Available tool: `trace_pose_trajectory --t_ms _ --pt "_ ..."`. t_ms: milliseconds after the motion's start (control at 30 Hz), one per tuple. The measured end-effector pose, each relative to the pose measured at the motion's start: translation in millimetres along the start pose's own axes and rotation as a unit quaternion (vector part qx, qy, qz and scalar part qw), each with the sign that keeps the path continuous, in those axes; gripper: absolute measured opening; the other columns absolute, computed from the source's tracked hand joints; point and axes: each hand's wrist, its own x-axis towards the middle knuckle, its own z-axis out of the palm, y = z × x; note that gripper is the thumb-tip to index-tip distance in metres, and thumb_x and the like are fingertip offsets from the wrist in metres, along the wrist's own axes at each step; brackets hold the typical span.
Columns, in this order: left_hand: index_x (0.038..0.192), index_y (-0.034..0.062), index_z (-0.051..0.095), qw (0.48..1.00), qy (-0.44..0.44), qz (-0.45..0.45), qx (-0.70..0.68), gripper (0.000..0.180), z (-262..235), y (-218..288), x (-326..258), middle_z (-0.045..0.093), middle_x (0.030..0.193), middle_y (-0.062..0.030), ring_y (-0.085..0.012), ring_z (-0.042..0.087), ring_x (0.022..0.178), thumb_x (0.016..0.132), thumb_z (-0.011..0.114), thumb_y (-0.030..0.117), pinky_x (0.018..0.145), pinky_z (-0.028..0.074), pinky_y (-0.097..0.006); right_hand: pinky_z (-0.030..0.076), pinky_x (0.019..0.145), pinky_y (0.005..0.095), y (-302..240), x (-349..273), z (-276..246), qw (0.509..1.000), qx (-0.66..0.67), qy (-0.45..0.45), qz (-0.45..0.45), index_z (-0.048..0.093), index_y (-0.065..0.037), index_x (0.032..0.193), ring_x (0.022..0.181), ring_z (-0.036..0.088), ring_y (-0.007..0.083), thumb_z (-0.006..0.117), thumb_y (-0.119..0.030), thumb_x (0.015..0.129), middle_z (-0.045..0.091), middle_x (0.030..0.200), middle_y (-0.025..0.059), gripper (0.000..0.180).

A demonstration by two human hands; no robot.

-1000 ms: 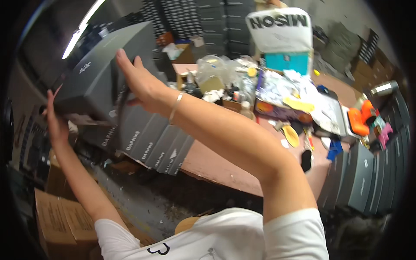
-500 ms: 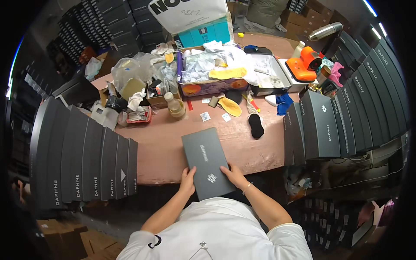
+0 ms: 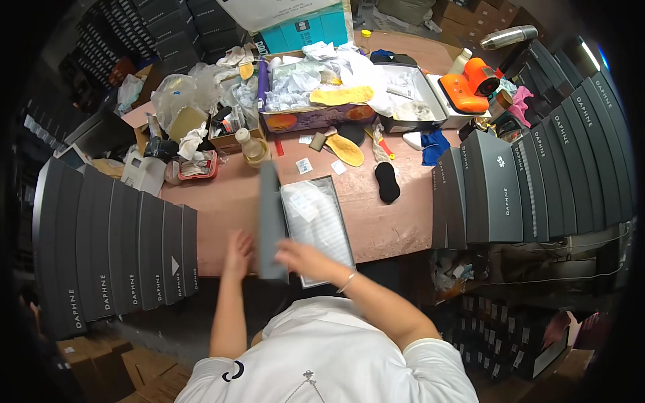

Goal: Packing finished high-heel shoes into boxes with tissue paper and labels.

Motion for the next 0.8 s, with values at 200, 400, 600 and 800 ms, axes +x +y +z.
trace_pose_trajectory --t_ms 200,400,600,800 --pt "0.128 0.0 0.051 0.868 0.204 0.259 0.372 0.042 -32.0 67.6 -43.4 0.056 0.126 -0.015 -0.0206 0.054 0.116 0.097 0.054 0.027 0.097 0.042 -0.029 0.037 0.096 0.0439 67.3 -12.7 -30.1 0.836 -0.528 0.151 -0.026 0.056 -0.006 0.115 0.122 0.043 0.0324 0.076 -0.024 0.07 0.051 0.126 0.0134 0.052" --pt "0.094 0.0017 0.066 0.827 -0.272 0.051 0.489 0.016 95.9 -8.6 -82.9 0.064 0.087 -0.0031 -0.0111 0.058 0.081 0.087 0.065 0.016 0.074 0.048 -0.026 0.038 0.088 0.0456 100.7 -17.6 -47.3 0.886 -0.419 0.199 -0.016 0.058 -0.007 0.095 0.115 0.047 0.0282 0.058 -0.013 0.08 0.054 0.113 0.0111 0.016" --pt "0.1 0.0009 0.065 0.729 -0.413 0.02 0.545 0.027 144.7 -63.8 -94.3 0.064 0.088 -0.0095 -0.0154 0.057 0.078 0.089 0.064 0.026 0.073 0.047 -0.028 0.038 0.093 0.0496 104.8 -11.1 -41.7 0.885 -0.416 0.202 -0.055 0.057 -0.005 0.099 0.116 0.047 0.0353 0.063 -0.011 0.082 0.051 0.124 0.0196 0.019" --pt "0.106 0.0004 0.062 0.692 -0.472 0.186 0.514 0.025 143.1 -104.7 -87.5 0.064 0.1 -0.0167 -0.031 0.062 0.095 0.088 0.058 0.017 0.084 0.047 -0.042 0.046 0.091 0.0458 29.3 -3.4 -3.9 0.923 -0.325 0.171 -0.116 0.051 0.0 0.106 0.112 0.051 0.042 0.05 -0.01 0.088 0.047 0.13 0.0234 0.02"
